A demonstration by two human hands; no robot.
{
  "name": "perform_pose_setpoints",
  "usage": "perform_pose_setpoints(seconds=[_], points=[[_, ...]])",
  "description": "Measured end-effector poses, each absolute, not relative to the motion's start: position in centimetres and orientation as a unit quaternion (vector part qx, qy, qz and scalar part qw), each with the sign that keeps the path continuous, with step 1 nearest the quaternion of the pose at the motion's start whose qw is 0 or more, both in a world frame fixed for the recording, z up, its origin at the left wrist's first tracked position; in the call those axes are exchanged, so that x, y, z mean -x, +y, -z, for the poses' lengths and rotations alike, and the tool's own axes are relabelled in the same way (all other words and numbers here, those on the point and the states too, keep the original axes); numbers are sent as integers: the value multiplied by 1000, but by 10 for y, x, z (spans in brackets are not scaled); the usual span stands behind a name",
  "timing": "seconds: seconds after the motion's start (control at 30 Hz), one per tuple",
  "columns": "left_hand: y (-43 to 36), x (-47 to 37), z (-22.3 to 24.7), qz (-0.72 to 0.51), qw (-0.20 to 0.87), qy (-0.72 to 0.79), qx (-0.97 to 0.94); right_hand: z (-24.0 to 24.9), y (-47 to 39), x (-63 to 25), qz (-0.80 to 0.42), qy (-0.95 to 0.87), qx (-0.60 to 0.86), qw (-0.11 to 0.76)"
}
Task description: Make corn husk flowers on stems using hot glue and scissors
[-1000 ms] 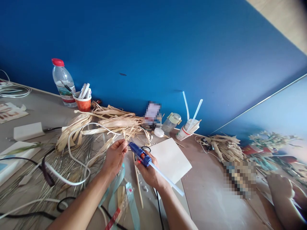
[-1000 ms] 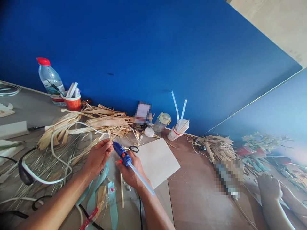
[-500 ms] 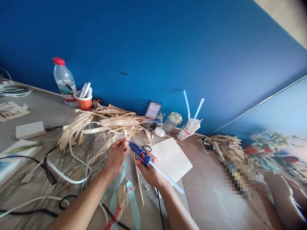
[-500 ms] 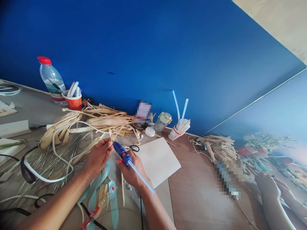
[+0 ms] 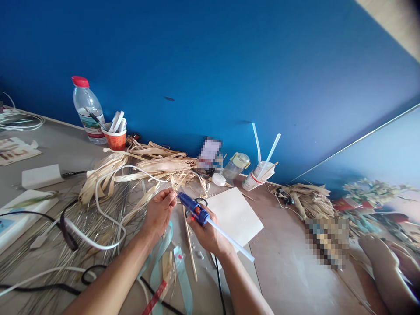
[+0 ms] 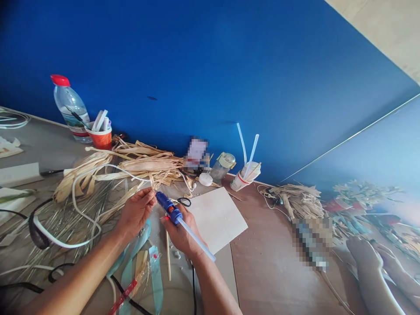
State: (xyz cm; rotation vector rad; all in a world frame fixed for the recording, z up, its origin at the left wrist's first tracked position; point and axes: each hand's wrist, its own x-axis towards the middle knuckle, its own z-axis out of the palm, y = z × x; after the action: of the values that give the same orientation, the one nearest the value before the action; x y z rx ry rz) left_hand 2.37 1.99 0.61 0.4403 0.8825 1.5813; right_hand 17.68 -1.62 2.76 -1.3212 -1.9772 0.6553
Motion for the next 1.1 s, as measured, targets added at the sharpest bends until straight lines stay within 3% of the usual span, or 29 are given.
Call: perform_pose_setpoints(seconds=[1.1], points=[[22,-24,0,-680,607,361,-198,-30,-15,-180,-265,-739,520,338]])
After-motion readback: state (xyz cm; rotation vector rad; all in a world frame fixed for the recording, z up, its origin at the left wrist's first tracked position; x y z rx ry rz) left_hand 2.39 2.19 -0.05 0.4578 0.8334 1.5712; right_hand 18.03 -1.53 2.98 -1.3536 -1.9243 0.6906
